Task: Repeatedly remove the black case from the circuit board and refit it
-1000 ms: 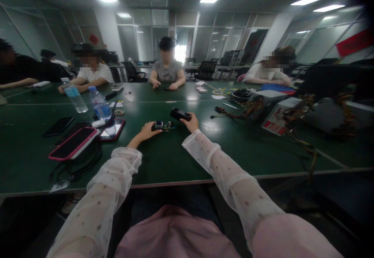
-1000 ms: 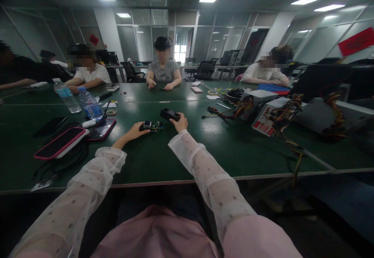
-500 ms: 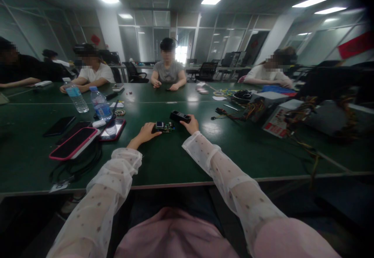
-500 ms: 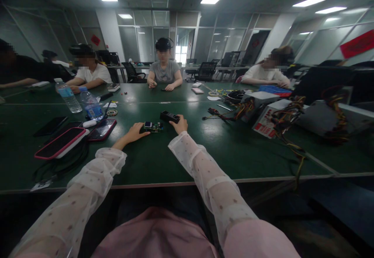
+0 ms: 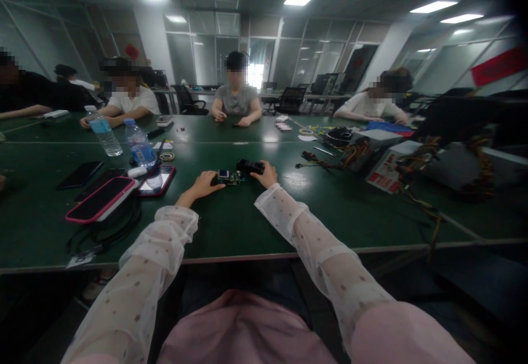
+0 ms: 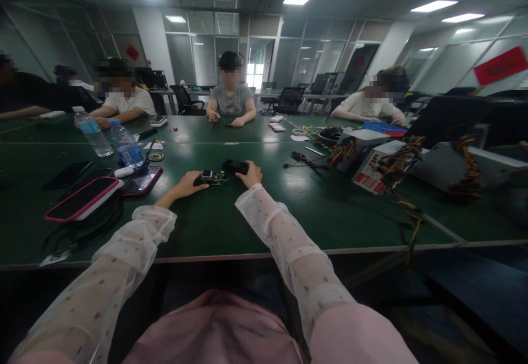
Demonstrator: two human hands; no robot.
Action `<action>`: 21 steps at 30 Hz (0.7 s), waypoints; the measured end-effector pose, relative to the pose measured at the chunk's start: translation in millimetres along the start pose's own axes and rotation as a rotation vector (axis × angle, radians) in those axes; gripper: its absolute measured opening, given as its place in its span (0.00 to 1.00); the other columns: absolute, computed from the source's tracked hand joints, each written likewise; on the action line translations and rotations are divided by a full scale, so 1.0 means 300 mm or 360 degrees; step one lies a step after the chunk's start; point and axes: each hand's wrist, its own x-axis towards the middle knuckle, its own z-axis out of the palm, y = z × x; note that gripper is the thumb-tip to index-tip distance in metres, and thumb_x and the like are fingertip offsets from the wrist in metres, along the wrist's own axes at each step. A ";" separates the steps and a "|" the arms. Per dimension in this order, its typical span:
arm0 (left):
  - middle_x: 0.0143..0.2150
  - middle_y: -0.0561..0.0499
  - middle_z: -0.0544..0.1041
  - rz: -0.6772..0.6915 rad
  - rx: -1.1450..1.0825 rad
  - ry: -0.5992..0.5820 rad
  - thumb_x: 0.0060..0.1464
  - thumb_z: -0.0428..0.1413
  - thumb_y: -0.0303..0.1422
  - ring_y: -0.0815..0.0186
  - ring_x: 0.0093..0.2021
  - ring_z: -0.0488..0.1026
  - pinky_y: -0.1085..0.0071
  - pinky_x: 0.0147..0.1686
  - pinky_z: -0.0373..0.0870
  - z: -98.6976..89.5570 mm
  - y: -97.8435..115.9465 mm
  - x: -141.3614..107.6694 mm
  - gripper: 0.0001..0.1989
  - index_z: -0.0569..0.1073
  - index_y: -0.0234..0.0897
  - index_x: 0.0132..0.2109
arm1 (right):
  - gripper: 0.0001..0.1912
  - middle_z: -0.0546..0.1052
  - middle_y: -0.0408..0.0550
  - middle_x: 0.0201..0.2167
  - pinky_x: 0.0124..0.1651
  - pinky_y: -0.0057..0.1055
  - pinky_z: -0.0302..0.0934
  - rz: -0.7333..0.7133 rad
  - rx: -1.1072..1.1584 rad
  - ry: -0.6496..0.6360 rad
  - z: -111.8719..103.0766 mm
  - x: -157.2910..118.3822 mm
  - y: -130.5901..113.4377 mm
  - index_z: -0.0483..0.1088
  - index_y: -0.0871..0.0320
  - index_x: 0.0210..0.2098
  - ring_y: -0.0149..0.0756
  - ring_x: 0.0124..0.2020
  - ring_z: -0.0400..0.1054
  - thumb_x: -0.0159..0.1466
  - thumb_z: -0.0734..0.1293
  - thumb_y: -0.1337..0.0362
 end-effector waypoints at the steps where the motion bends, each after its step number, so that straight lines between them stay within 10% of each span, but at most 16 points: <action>1: 0.58 0.40 0.70 0.0004 -0.0003 0.0002 0.54 0.53 0.57 0.49 0.58 0.64 0.53 0.56 0.62 0.001 -0.002 0.001 0.33 0.69 0.37 0.56 | 0.33 0.74 0.55 0.49 0.55 0.51 0.61 -0.0016 -0.0009 0.0013 0.001 0.002 0.003 0.64 0.54 0.55 0.52 0.54 0.66 0.52 0.75 0.57; 13: 0.55 0.41 0.72 -0.0013 0.0052 0.0018 0.55 0.52 0.56 0.50 0.55 0.67 0.55 0.53 0.65 -0.010 0.023 -0.006 0.31 0.70 0.38 0.55 | 0.35 0.76 0.51 0.41 0.52 0.44 0.64 -0.0189 0.1043 -0.0179 0.017 0.030 -0.046 0.67 0.58 0.49 0.43 0.44 0.71 0.47 0.75 0.49; 21: 0.58 0.41 0.71 -0.0066 0.0102 0.0013 0.53 0.53 0.57 0.49 0.60 0.64 0.55 0.56 0.63 0.000 0.016 -0.001 0.34 0.69 0.37 0.58 | 0.34 0.75 0.52 0.44 0.51 0.45 0.65 -0.0471 0.0949 -0.0517 0.008 -0.021 -0.113 0.68 0.58 0.50 0.44 0.46 0.70 0.47 0.77 0.51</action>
